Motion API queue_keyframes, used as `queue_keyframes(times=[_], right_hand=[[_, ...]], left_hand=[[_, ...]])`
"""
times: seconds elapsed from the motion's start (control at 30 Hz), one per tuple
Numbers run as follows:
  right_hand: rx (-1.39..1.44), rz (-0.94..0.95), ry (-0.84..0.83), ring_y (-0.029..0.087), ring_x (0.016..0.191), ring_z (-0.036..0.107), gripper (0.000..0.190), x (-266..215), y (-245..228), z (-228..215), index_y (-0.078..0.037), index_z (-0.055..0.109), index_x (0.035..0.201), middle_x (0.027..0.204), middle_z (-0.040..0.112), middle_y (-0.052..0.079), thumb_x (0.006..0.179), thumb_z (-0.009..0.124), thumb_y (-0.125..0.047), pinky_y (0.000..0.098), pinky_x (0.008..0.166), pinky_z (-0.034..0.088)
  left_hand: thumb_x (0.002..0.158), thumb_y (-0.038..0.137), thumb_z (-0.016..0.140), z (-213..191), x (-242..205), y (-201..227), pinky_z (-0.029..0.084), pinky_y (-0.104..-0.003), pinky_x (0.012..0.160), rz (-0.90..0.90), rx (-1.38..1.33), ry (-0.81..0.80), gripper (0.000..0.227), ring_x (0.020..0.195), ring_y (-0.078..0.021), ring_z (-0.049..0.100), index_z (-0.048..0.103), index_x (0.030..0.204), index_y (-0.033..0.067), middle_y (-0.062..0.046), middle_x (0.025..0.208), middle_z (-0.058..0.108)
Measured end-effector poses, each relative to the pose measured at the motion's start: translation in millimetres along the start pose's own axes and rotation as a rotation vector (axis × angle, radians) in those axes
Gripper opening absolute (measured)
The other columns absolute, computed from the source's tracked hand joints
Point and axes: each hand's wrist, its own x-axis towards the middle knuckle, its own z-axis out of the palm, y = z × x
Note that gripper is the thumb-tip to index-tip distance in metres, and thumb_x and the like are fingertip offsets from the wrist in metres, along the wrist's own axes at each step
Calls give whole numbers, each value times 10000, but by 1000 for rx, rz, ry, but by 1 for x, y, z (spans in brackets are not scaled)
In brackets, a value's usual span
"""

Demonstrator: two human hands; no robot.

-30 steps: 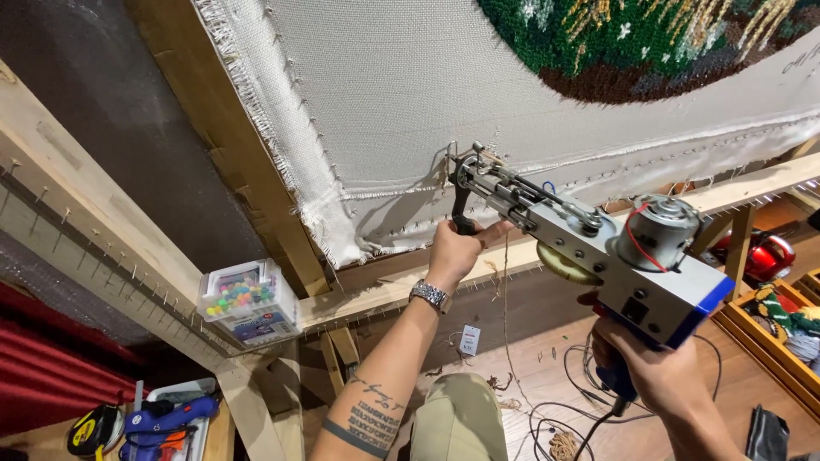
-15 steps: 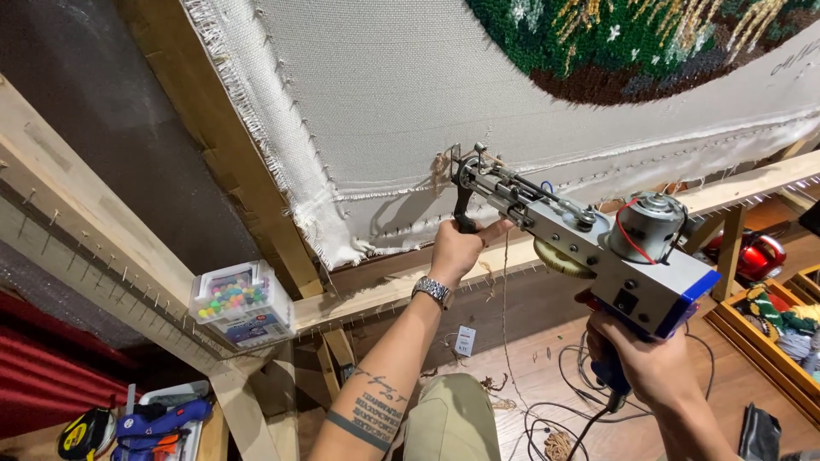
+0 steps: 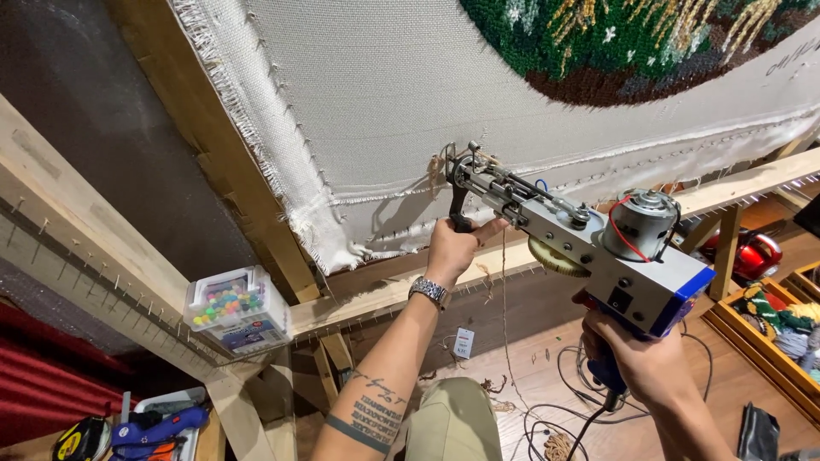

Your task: Assembling and adjusting a rug tufting gun using various hand tools

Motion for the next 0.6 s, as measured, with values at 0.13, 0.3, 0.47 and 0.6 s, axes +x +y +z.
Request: queue_keyframes(times=[0.13, 0.3, 0.47, 0.6], right_hand=[[33, -59, -40, 222, 533, 479, 195, 3, 9, -5, 90, 683, 1103, 654, 499, 128, 951, 639, -24, 345, 471, 438], [10, -118, 2, 249, 504, 505, 244, 3, -7, 1, 141, 685, 1101, 659, 551, 162, 944, 665, -45, 354, 467, 433], [13, -95, 38, 258, 517, 511, 249, 8, -14, 6, 136, 676, 1104, 691, 553, 169, 947, 668, -57, 369, 474, 429], [36, -109, 25, 236, 510, 465, 218, 8, -22, 10, 121, 656, 1096, 662, 498, 152, 960, 642, -49, 356, 461, 392]], left_hand=[[700, 481, 866, -1, -4, 11, 227, -272, 509, 145, 158, -26, 620, 501, -47, 253, 705, 1226, 198, 131, 481, 369], [820, 381, 883, 1, 1, 20, 311, -282, 513, 148, 158, -54, 535, 501, -72, 356, 463, 533, 215, 86, 504, 430], [649, 520, 786, -2, 0, 41, 405, -368, 768, 199, 134, -63, 1236, 900, -204, 446, 178, 1674, 194, -44, 994, 493], [720, 538, 839, -3, 13, 28, 289, -279, 477, 242, 164, -69, 615, 422, -77, 350, 357, 491, 232, 79, 455, 428]])
